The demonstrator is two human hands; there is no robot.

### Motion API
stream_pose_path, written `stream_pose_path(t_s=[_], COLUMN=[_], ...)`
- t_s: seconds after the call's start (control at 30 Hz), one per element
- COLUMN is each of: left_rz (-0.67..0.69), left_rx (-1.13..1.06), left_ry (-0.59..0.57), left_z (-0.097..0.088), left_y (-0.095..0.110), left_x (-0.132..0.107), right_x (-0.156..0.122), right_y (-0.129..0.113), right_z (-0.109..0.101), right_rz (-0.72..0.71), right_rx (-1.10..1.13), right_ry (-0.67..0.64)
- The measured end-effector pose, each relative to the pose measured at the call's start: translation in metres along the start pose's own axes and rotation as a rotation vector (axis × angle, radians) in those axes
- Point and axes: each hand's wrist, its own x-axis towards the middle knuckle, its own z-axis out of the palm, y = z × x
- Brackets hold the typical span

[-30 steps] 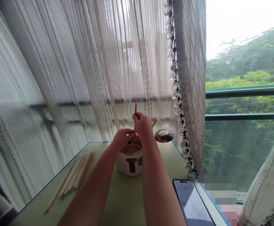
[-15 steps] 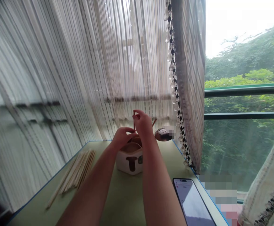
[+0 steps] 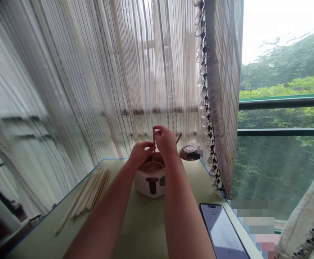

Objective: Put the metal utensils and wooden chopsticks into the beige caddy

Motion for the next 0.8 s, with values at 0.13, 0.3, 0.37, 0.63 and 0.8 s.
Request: stream_pose_path(t_s=[0.13, 0.3, 0.37, 0.63, 0.8], left_rz=[0.009, -0.030, -0.025, -0.033, -0.027], left_rx=[-0.029, 0.071, 0.117, 0.067, -0.139], left_ry=[-0.007, -0.053, -0.072, -0.070, 0.094], left_z=[-0.001, 0.001, 0.002, 0.002, 0.000], left_y=[0.000, -0.002, -0.001, -0.001, 0.002], left_x=[0.001, 0.001, 0.000, -0.002, 0.001], right_x=[0.001, -0.001, -0.002, -0.003, -0.003], right_y=[-0.001, -0.005, -0.005, -0.003, -0.006], right_z=[-0.001, -0.007, -0.009, -0.016, -0.014], right_rz=[0.007, 0.007, 0.014, 0.042, 0.035], right_rx=[-0.013, -0.042, -0.072, -0.080, -0.066], right_ry=[-0.004, 0.018, 0.051, 0.062, 0.037])
